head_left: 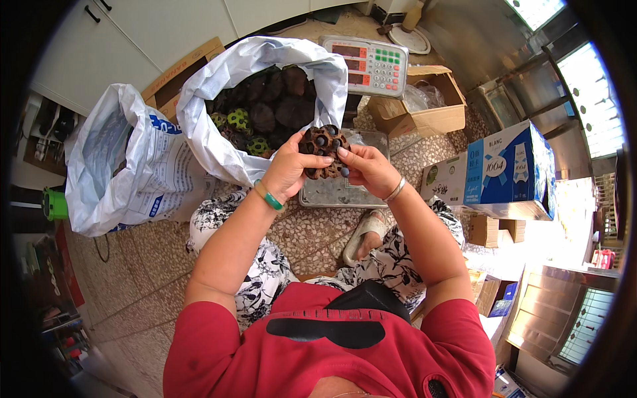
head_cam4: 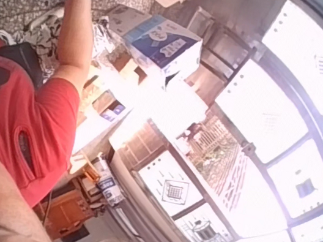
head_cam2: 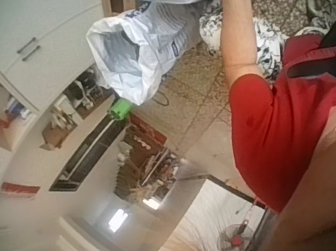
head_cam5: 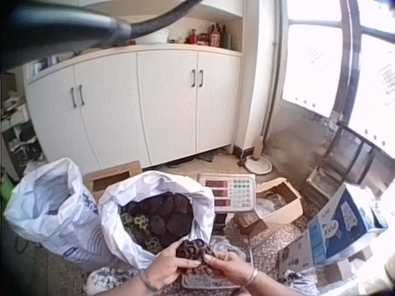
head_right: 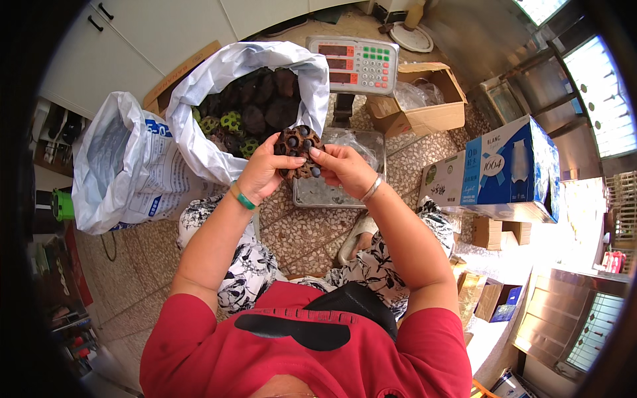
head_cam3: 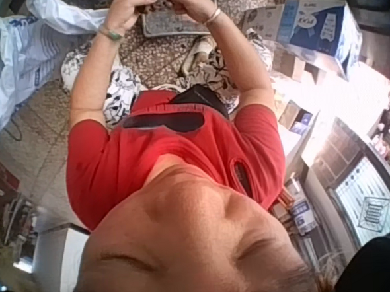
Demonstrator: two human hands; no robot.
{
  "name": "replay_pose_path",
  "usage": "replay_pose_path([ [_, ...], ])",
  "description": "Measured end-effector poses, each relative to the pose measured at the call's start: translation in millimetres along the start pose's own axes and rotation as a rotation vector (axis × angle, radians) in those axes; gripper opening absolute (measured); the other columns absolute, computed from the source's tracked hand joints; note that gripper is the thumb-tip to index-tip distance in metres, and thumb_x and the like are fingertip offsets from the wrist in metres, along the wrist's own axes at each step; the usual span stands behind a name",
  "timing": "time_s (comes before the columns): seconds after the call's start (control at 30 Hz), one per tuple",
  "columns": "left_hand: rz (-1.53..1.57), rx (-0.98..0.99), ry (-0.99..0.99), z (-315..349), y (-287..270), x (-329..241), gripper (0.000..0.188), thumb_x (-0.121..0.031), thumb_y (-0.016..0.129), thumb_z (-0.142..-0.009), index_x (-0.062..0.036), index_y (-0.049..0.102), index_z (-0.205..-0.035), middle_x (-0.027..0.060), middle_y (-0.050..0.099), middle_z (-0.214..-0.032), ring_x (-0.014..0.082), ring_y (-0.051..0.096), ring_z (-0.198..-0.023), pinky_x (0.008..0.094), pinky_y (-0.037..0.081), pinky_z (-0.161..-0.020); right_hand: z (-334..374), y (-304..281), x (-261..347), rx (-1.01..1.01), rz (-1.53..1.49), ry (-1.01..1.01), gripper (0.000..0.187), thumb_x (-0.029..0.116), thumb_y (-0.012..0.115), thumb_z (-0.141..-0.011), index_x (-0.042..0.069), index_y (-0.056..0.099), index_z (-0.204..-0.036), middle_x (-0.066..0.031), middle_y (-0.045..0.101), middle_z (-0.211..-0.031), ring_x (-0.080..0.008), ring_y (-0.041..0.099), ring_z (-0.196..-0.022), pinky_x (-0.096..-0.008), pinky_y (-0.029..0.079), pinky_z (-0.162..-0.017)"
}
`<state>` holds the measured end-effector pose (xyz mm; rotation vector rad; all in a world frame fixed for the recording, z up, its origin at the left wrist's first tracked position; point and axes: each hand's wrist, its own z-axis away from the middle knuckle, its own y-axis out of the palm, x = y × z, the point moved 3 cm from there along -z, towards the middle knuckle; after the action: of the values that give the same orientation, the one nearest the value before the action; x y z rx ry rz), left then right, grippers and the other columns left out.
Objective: The person sits on the floor and packs dried lotus seeds into a small plastic bag. They place the bag on a digital scale, then seal a cardboard box with yellow tape. The person then picks up a dried lotus pod and removes seeds from it by hand, placing them into the bag on the scale.
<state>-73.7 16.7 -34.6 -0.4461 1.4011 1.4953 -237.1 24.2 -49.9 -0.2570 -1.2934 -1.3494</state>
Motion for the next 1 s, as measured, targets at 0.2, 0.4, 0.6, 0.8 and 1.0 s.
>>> replay_pose_path([
  [0.2,-0.046,-0.226,-0.079,-3,-5,3,0.056,0.007,0.066,-0.067,0.0001,0.04,-0.116,0.0084,0.057,-0.1,0.0176,0.058,-0.09,0.0309,0.047,-0.079,6,1,18,-0.325,-0.031,0.001,0.027,0.037,0.05,-0.089,0.01,0.045,-0.086,0.0076,0.031,-0.06,-0.0017,0.024,-0.048,-0.0175,0.018,-0.041],
  [0.4,-0.308,-0.096,0.025,-3,-2,13,0.056,0.006,0.07,-0.062,0.0001,0.045,-0.111,0.0055,0.057,-0.095,0.0155,0.057,-0.087,0.0277,0.047,-0.077,0,5,8,-0.484,1.181,-0.416,0.044,0.042,0.056,-0.084,0.0,0.048,-0.074,-0.0178,0.051,-0.06,-0.0315,0.05,-0.056,-0.0381,0.041,-0.054],
  [0.6,-0.083,0.055,-0.126,1,-3,8,0.054,0.005,0.065,-0.067,0.0008,0.043,-0.116,0.0071,0.056,-0.1,0.0157,0.056,-0.092,0.0287,0.044,-0.084,5,-2,6,-0.052,0.253,-0.083,0.026,0.03,0.047,-0.092,0.006,0.049,-0.083,0.0022,0.043,-0.064,-0.0058,0.035,-0.051,-0.02,0.027,-0.042],
  [0.8,-0.229,-0.027,-0.032,0,2,2,0.056,-0.005,0.072,-0.07,-0.0003,0.043,-0.118,0.0054,0.057,-0.099,0.0135,0.056,-0.09,0.0263,0.045,-0.08,9,-5,15,-0.143,0.116,0.059,0.027,0.033,0.047,-0.091,0.007,0.051,-0.086,0.0004,0.047,-0.071,-0.0037,0.032,-0.05,-0.0171,0.022,-0.039],
  [1.0,-0.182,0.091,-0.082,-4,6,6,0.047,-0.001,0.069,-0.072,-0.0026,0.047,-0.114,0.0025,0.058,-0.095,0.0108,0.056,-0.087,0.025,0.045,-0.079,9,-2,13,-0.148,0.39,-0.06,0.037,0.042,0.046,-0.09,0.008,0.047,-0.075,0.0039,0.039,-0.06,-0.0035,0.027,-0.045,-0.0181,0.022,-0.04],
])
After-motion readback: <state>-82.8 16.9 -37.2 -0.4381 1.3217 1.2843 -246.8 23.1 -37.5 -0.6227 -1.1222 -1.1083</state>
